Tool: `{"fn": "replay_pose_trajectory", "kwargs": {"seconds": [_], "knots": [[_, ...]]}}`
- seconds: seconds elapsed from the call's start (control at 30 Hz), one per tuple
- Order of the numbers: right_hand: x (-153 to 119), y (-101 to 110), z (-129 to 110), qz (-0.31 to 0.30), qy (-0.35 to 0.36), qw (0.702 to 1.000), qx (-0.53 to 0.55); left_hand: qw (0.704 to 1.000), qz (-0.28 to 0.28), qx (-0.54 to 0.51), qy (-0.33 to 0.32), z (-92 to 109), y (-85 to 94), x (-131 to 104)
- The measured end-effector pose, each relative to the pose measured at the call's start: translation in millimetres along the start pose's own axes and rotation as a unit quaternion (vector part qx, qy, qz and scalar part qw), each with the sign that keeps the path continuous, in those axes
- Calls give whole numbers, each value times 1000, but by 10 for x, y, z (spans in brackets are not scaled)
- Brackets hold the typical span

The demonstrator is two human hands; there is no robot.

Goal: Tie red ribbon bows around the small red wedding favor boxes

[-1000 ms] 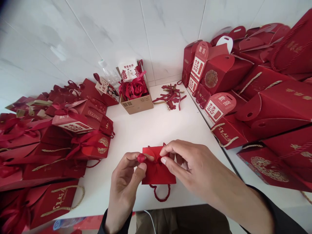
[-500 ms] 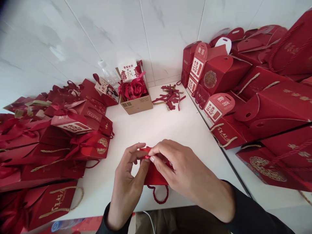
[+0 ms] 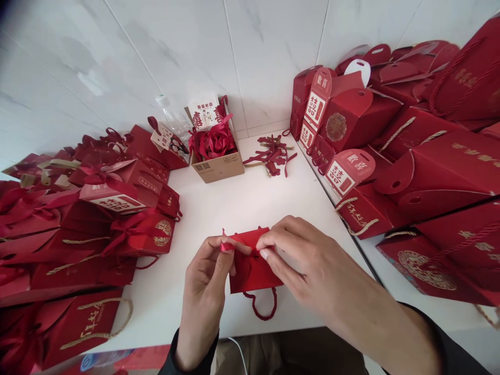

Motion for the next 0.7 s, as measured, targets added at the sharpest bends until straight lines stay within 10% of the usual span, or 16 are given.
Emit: {"fn": "replay_pose_trajectory", "kwargs": {"seconds": [0.3, 0.7], "knots": [[83, -162, -90, -99, -50, 977, 180, 999, 12, 49, 13, 12, -63, 17], [142, -160, -127, -103, 14, 983, 154, 975, -95, 192, -54, 128, -226, -98]]}}
Point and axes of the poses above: each hand's wrist, its own x-axis towards the middle knuckle, its own y-axis out of the back of the hand, z = x × y, the point moved 6 cm from there along x, towards the middle knuckle, and after that the axes turned 8 degrees about -x, right-handed, at the moved point
